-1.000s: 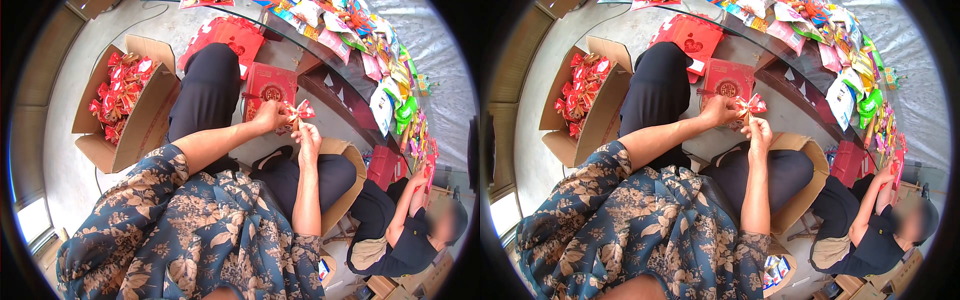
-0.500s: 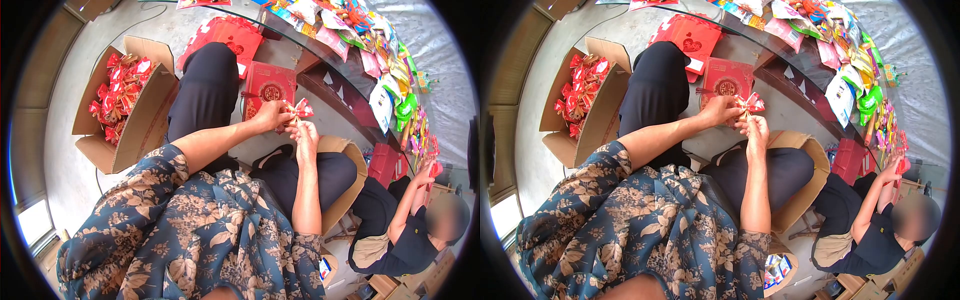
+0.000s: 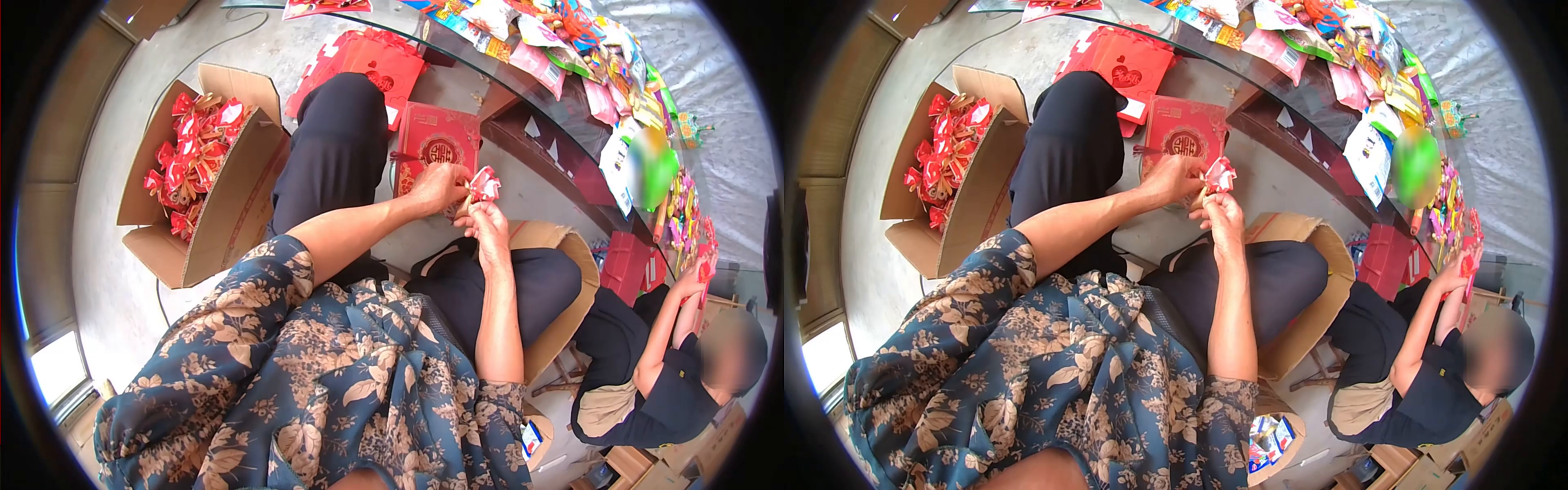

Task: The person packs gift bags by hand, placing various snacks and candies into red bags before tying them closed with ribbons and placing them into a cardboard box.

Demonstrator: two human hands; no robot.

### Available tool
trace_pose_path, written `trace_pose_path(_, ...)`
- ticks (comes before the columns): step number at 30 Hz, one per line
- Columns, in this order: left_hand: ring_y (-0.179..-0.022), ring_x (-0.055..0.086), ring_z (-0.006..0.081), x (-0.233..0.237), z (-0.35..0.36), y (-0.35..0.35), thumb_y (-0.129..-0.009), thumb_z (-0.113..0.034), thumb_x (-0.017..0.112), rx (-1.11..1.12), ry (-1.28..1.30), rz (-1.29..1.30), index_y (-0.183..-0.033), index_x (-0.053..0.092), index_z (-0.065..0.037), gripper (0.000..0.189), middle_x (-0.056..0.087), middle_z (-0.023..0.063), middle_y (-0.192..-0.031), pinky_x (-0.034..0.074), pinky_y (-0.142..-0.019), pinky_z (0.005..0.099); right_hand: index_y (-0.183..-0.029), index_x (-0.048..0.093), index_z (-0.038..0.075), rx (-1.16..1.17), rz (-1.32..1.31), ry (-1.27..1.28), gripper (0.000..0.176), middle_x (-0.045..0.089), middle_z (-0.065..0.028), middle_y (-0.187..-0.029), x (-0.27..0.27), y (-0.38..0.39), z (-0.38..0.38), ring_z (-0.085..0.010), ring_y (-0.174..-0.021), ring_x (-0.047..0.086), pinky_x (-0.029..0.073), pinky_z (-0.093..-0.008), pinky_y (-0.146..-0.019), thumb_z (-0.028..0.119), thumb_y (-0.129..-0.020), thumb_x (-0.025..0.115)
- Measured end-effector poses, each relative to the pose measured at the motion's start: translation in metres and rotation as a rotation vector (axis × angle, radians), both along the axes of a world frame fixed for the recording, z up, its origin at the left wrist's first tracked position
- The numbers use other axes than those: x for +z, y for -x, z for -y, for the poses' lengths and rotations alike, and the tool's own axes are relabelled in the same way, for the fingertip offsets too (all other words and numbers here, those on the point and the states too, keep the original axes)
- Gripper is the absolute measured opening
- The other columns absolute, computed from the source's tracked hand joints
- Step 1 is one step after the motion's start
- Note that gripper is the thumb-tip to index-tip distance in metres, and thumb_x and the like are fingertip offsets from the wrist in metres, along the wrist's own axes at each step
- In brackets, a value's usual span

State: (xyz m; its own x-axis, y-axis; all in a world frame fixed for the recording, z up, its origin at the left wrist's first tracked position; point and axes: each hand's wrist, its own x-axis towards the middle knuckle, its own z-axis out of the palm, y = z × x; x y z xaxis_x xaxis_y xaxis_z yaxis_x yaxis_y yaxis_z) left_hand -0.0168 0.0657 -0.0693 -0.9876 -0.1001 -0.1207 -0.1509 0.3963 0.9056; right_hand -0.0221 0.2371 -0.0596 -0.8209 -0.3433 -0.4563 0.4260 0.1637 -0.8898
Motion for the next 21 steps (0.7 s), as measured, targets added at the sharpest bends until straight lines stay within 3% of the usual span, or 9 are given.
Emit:
trace_pose_path(9,-0.074,0.068,0.0328,-0.003,-0.007,-0.005,-0.076,-0.011,0.064,0.126,-0.076,-0.015,-0.091,0.069,-0.004,0.018,0.068,0.0178,-0.077,0.053,-0.067,0.0403,-0.091,0.057,0.007,0.076,-0.052,-0.025,0.010,0.063,-0.0026,-0.080,-0.006,0.003,-0.003,-0.0116,-0.069,0.064,0.041,-0.0224,-0.058,0.017,-0.088,0.060)
trace_pose_path(11,-0.077,0.069,0.0324,-0.040,-0.013,0.005,-0.075,-0.008,0.063,0.140,-0.059,-0.153,-0.089,0.067,-0.003,0.015,0.066,0.0201,-0.078,0.052,-0.069,0.0407,-0.092,0.058,0.009,0.059,-0.074,-0.012,0.011,0.062,-0.0018,-0.078,-0.010,0.000,0.000,-0.0133,-0.068,0.064,0.040,-0.0221,-0.054,0.019,-0.087,0.061)
trace_pose_path(12,-0.071,0.068,0.0221,-0.011,-0.010,-0.003,-0.076,-0.011,0.066,0.136,0.094,-0.123,-0.093,0.070,-0.005,0.018,0.067,0.0155,-0.075,0.051,-0.065,0.0366,-0.091,0.059,0.009,0.061,-0.041,-0.029,0.013,0.062,-0.0017,-0.077,-0.012,0.000,0.000,-0.0121,-0.067,0.064,0.041,-0.0223,-0.053,0.021,-0.086,0.063)
trace_pose_path(14,-0.068,0.062,0.0135,-0.020,-0.009,0.002,-0.078,-0.010,0.065,0.087,-0.038,-0.087,-0.093,0.070,-0.005,0.017,0.067,0.0086,-0.072,0.050,-0.063,0.0336,-0.087,0.061,0.009,0.149,-0.029,-0.074,0.013,0.062,-0.0012,-0.071,-0.019,0.003,-0.001,-0.0104,-0.064,0.063,0.041,-0.0228,-0.051,0.021,-0.086,0.064)
trace_pose_path(15,-0.069,0.060,0.0112,-0.069,-0.012,0.014,-0.081,-0.005,0.063,0.040,-0.267,-0.125,-0.095,0.068,-0.002,0.015,0.067,0.0041,-0.074,0.050,-0.060,0.0308,-0.088,0.061,0.008,0.142,-0.070,-0.117,0.012,0.062,-0.0015,-0.070,-0.009,0.003,0.000,-0.0101,-0.060,0.061,0.042,-0.0240,-0.051,0.020,-0.087,0.063)
trace_pose_path(16,-0.070,0.060,0.0105,-0.073,-0.012,0.015,-0.082,-0.002,0.062,0.048,-0.212,-0.083,-0.096,0.066,0.001,0.014,0.067,0.0028,-0.079,0.049,-0.058,0.0289,-0.089,0.060,0.005,0.166,-0.149,-0.103,0.014,0.061,-0.0019,-0.071,-0.024,0.009,-0.007,-0.0102,-0.056,0.060,0.043,-0.0257,-0.051,0.019,-0.088,0.061)
trace_pose_path(17,-0.068,0.060,0.0104,-0.061,-0.010,0.012,-0.082,-0.002,0.062,0.056,-0.146,-0.027,-0.096,0.066,0.000,0.015,0.067,0.0056,-0.079,0.049,-0.056,0.0284,-0.089,0.060,0.005,0.157,-0.187,-0.181,0.014,0.062,-0.0022,-0.073,-0.014,0.013,-0.009,-0.0103,-0.056,0.060,0.043,-0.0266,-0.051,0.019,-0.089,0.060)
trace_pose_path(18,-0.064,0.059,0.0098,-0.030,-0.016,0.003,-0.081,-0.001,0.061,0.090,-0.326,-0.011,-0.096,0.066,0.000,0.015,0.068,0.0071,-0.077,0.046,-0.051,0.0275,-0.090,0.060,0.004,0.160,-0.217,-0.251,0.014,0.062,-0.0024,-0.074,0.003,0.020,-0.012,-0.0105,-0.057,0.061,0.044,-0.0275,-0.051,0.018,-0.089,0.060)
trace_pose_path(21,-0.050,0.057,0.0102,0.001,-0.011,-0.005,-0.079,-0.004,0.061,0.033,-0.185,0.135,-0.094,0.065,-0.002,0.016,0.066,0.0080,-0.069,0.041,-0.042,0.0271,-0.091,0.060,0.006,0.141,-0.333,-0.312,0.013,0.065,-0.0036,-0.080,0.034,0.040,-0.030,-0.0106,-0.058,0.061,0.044,-0.0269,-0.052,0.018,-0.089,0.059)
